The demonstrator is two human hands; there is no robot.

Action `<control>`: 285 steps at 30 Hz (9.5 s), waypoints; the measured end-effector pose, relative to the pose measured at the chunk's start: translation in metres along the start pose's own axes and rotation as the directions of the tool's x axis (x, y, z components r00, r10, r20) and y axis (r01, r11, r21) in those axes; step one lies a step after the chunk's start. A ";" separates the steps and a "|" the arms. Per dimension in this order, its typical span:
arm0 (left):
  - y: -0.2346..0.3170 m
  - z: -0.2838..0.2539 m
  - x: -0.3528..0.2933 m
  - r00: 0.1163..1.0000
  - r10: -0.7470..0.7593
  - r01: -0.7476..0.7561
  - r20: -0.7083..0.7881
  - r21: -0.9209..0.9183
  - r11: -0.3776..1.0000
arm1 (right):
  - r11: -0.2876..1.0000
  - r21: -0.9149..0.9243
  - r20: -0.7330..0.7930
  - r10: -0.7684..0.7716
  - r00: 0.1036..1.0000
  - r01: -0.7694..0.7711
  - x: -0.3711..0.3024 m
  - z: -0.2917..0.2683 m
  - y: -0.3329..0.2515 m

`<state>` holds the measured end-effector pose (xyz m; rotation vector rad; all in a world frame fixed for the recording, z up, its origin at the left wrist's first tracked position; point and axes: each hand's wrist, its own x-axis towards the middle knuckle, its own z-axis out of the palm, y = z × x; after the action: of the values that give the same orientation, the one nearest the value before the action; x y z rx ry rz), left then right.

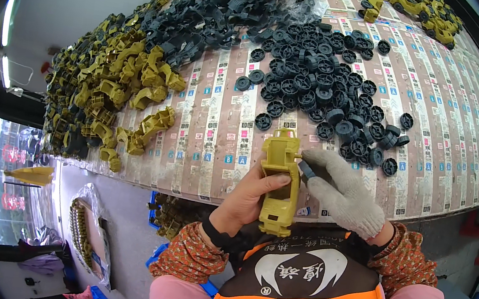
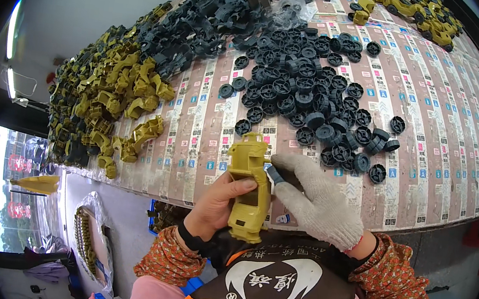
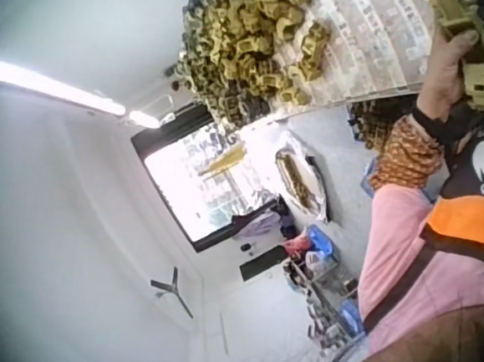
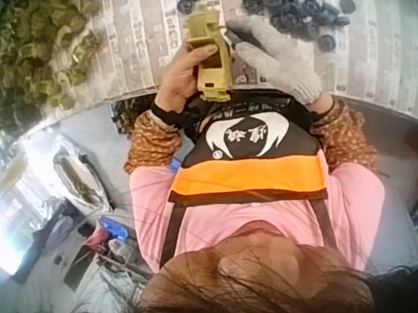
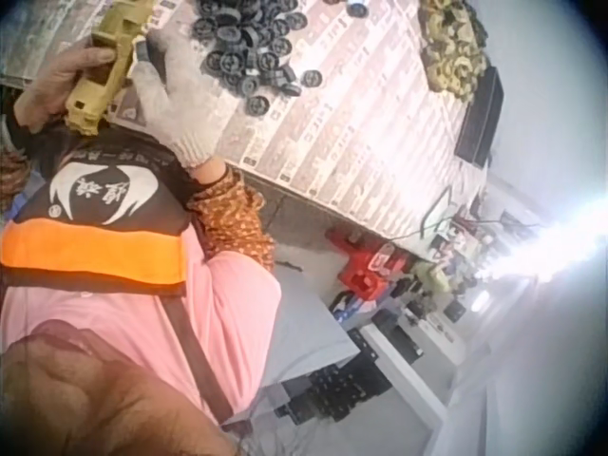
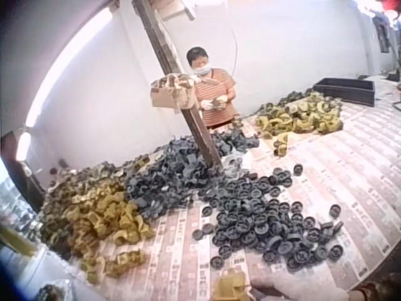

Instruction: The person repeatedly picks up yellow plastic housings and black circular inserts from a table, presses the inserts into the housings, and places the assembled units back on the table. The process is continuous and repetitive, with the person handling each unit individually.

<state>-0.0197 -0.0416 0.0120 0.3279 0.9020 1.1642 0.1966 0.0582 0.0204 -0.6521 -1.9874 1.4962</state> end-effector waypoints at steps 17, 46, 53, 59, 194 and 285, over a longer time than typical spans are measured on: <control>-0.051 0.010 0.010 0.966 0.251 -0.235 -0.055 0.209 0.949 | 0.864 0.390 -0.014 0.351 0.936 -0.318 0.004 0.004 0.001; -0.046 0.036 0.019 0.951 0.258 -0.300 0.168 0.692 0.656 | 0.869 -0.493 -0.147 -0.034 0.989 -0.043 -0.030 -0.013 -0.012; -0.053 0.049 0.041 0.951 0.149 -0.295 0.269 0.657 0.694 | 0.863 -0.499 -0.219 -0.035 0.975 -0.081 -0.044 -0.034 -0.018; -0.047 0.057 0.041 0.956 0.232 -0.292 0.180 0.524 0.800 | 0.871 -0.489 -0.215 -0.061 0.975 -0.053 -0.002 -0.104 -0.004; -0.066 0.044 0.040 0.945 0.227 -0.326 0.235 0.621 0.713 | 0.904 -0.360 -0.225 0.156 0.962 -0.231 -0.048 -0.025 -0.010; 0.176 -0.255 -0.050 0.643 0.764 0.535 -0.045 0.741 -0.406 | 0.850 -0.447 -0.413 0.082 0.907 -0.280 0.147 -0.253 0.043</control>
<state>-0.3313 -0.0708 -0.0096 1.7051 2.8495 0.1031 0.2661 0.3434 0.0550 -1.2810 -2.0372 0.8411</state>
